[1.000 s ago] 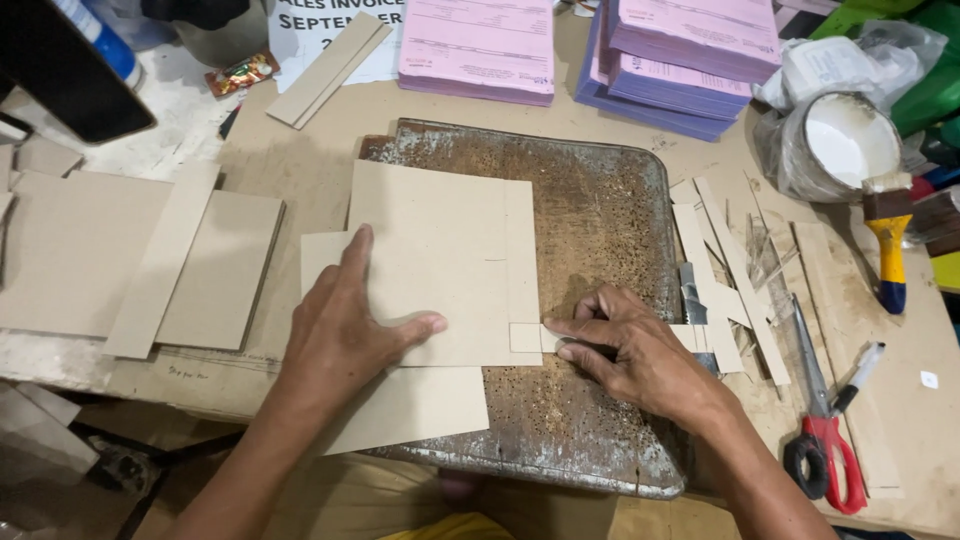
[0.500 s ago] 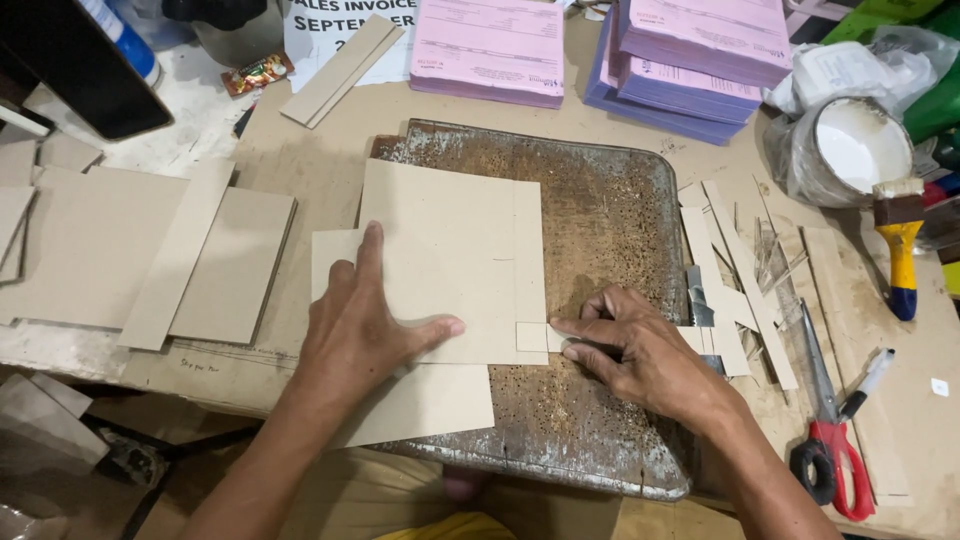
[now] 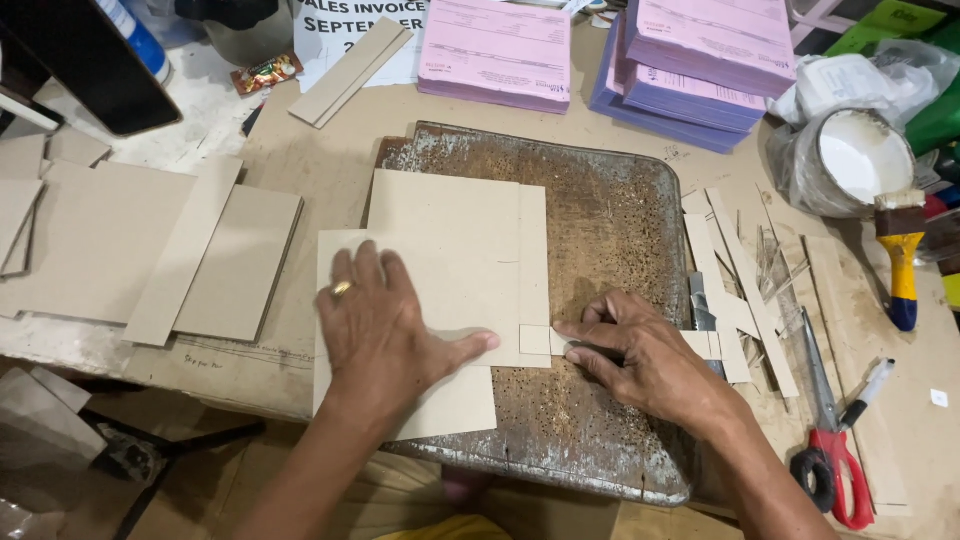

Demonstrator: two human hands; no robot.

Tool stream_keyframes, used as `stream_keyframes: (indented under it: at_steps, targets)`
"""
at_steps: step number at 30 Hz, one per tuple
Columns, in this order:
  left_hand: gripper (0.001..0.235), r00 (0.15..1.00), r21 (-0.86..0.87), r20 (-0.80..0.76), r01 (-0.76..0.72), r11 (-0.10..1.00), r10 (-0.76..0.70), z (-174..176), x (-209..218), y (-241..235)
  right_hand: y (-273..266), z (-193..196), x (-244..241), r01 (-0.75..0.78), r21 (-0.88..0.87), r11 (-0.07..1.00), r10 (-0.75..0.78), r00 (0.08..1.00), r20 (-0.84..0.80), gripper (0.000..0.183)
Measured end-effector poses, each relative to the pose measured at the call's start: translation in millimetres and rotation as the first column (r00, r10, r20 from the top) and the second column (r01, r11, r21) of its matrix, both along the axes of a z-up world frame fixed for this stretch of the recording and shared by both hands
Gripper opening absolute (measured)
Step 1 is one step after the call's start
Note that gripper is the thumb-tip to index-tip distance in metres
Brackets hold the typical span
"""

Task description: Measuring and cutting cardboard sheets to organize and support stacks of printed pink forms.

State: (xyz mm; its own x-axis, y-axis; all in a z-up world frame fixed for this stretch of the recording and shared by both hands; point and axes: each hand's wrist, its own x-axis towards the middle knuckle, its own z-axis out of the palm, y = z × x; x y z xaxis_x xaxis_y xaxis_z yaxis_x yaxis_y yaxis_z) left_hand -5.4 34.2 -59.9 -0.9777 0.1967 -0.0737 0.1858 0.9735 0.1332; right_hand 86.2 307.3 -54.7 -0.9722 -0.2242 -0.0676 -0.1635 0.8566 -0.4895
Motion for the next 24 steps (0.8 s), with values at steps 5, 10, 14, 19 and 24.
stream_keyframes:
  at_steps: [5, 10, 14, 19, 24]
  targets:
    - [0.141, 0.948, 0.083, 0.238, 0.198, 0.977, -0.213, 2.1, -17.5, 15.9, -0.8, 4.1, -0.2, 0.011, -0.019, 1.0, -0.011, 0.999, 0.036, 0.046]
    - [0.136, 0.895, 0.061, 0.399, 0.19, 0.98, -0.198, 36.6, -18.8, 24.1, -1.0, 2.8, -0.9, -0.001, -0.018, 1.0, 0.001, 1.0, 0.013, 0.043]
    - [0.135, 0.884, 0.013, 0.437, 0.178, 0.984, -0.166, 48.2, -20.2, 27.7, -2.5, 6.5, -1.9, -0.008, -0.03, 1.0, 0.009, 0.999, 0.035, 0.042]
    - [0.135, 0.889, -0.012, 0.427, 0.189, 0.982, -0.166, 49.4, -22.4, 29.1, -1.3, 4.5, -1.5, -0.018, -0.008, 1.0, 0.018, 1.0, 0.018, 0.043]
    - [0.132, 0.897, -0.041, 0.417, 0.181, 0.983, -0.148, 51.9, -21.2, 29.4, -6.6, 14.6, -1.1, -0.026, -0.014, 1.0, 0.026, 0.999, 0.033, 0.043]
